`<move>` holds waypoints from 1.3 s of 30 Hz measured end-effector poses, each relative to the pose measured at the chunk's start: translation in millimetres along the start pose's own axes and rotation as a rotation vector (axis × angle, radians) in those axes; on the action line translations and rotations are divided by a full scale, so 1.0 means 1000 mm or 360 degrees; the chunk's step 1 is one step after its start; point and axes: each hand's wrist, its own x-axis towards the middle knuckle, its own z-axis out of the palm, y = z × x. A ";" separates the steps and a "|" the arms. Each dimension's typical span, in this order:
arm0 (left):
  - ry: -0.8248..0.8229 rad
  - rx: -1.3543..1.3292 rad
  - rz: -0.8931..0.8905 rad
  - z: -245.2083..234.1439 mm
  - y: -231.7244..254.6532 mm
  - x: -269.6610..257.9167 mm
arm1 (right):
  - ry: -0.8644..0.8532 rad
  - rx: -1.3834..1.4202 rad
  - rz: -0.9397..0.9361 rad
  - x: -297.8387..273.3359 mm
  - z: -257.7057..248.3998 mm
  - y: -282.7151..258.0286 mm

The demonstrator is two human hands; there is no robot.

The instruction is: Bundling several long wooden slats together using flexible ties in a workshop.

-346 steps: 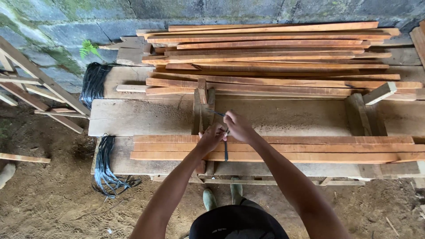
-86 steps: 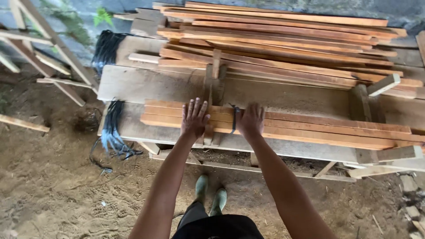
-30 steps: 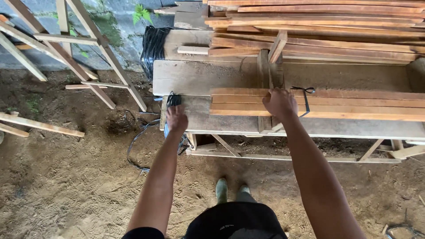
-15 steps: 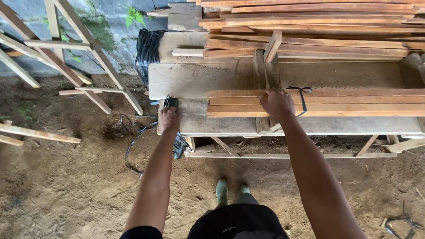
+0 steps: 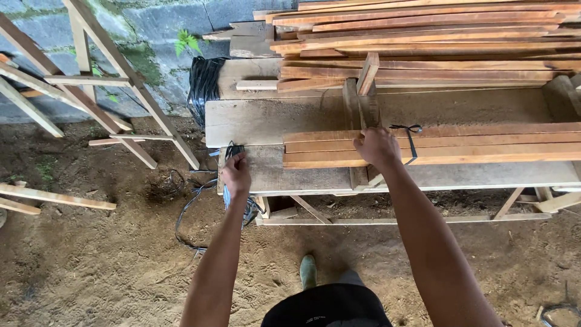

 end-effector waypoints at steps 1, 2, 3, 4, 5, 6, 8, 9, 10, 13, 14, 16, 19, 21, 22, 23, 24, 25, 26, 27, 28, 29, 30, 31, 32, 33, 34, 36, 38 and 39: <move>0.0010 -0.0072 0.0026 -0.004 0.003 -0.005 | 0.0010 0.0033 0.0014 -0.003 -0.003 -0.003; 0.0020 -0.0145 0.0053 -0.007 0.006 -0.011 | 0.0021 0.0067 0.0027 -0.006 -0.006 -0.005; 0.0020 -0.0146 0.0061 -0.009 0.010 -0.017 | 0.0028 0.0070 0.0029 -0.006 -0.006 -0.005; 0.0047 -0.0182 0.0074 -0.011 0.015 -0.024 | 0.0023 0.0086 0.0045 -0.005 -0.005 -0.005; 0.0075 -0.0219 0.0086 -0.013 0.020 -0.030 | 0.0018 0.0101 0.0061 -0.005 -0.006 -0.005; 0.0075 -0.0221 0.0094 -0.008 0.018 -0.030 | 0.0025 0.0104 0.0062 -0.004 -0.004 -0.003; 0.0006 -0.0402 0.0380 0.000 0.014 -0.029 | 0.0031 0.0126 0.0062 -0.001 0.000 -0.002; 0.0011 -0.0398 0.0379 0.001 0.029 -0.032 | 0.0028 0.0128 0.0057 0.000 -0.001 -0.001; -0.0012 -0.0536 0.0559 0.002 0.043 -0.036 | 0.0038 0.0145 0.0053 0.002 -0.001 0.000; -0.0075 -0.0765 0.0788 -0.004 0.096 -0.057 | 0.0057 0.0152 0.0060 -0.001 0.004 -0.001; -0.0112 -0.0869 0.0851 -0.006 0.119 -0.066 | 0.0084 0.0138 0.0071 -0.001 0.004 0.000; -0.0152 -0.1004 0.0821 -0.005 0.145 -0.083 | 0.0087 0.0152 0.0027 -0.009 -0.001 -0.004; -0.0229 -0.1153 0.0768 -0.002 0.171 -0.104 | 0.0261 0.0451 -0.0116 -0.010 0.013 0.003; -0.0266 -0.1182 0.0749 0.006 0.177 -0.116 | 0.0442 0.0725 -0.0215 -0.038 -0.007 -0.012; -0.0316 -0.1181 0.0764 0.012 0.178 -0.120 | 0.0342 0.0954 -0.0066 -0.066 -0.036 -0.033; -0.0366 -0.1178 0.0775 0.019 0.178 -0.126 | 0.0233 0.1180 0.0084 -0.095 -0.063 -0.053; -0.0364 -0.1185 0.0777 0.025 0.183 -0.133 | 0.0237 0.1175 0.0081 -0.101 -0.067 -0.054; -0.0390 -0.1137 0.0800 0.029 0.186 -0.142 | 0.0331 0.1576 -0.0155 -0.109 -0.069 -0.056; -0.0417 -0.1089 0.0822 0.034 0.189 -0.151 | 0.0427 0.1972 -0.0397 -0.117 -0.072 -0.058; -0.0415 -0.1082 0.0817 0.041 0.189 -0.158 | 0.0419 0.1977 -0.0396 -0.118 -0.073 -0.058; -0.0437 -0.1062 0.0845 0.048 0.188 -0.166 | 0.0375 0.2098 -0.0398 -0.119 -0.075 -0.058; -0.0466 -0.1044 0.0879 0.055 0.189 -0.173 | 0.0340 0.2219 -0.0399 -0.121 -0.077 -0.058; -0.0470 -0.1040 0.0881 0.053 0.190 -0.179 | 0.0342 0.2223 -0.0396 -0.126 -0.082 -0.053; -0.0521 -0.1015 0.0894 0.053 0.194 -0.184 | 0.0354 0.2159 -0.0392 -0.128 -0.089 -0.047; -0.0572 -0.0989 0.0906 0.053 0.198 -0.189 | 0.0366 0.2095 -0.0387 -0.131 -0.095 -0.041; -0.0574 -0.0988 0.0910 0.051 0.208 -0.194 | 0.0370 0.2096 -0.0386 -0.129 -0.095 -0.028; -0.0583 -0.1037 0.0863 0.049 0.218 -0.199 | 0.0327 0.2068 -0.0448 -0.126 -0.095 -0.016; -0.0592 -0.1068 0.0816 0.050 0.227 -0.203 | 0.0278 0.2056 -0.0508 -0.130 -0.102 0.000; -0.0663 -0.1087 0.0826 0.063 0.229 -0.201 | 0.0107 0.2110 -0.0611 -0.142 -0.116 0.012; -0.0670 -0.1080 0.0825 0.062 0.240 -0.206 | 0.0109 0.2118 -0.0605 -0.147 -0.121 0.018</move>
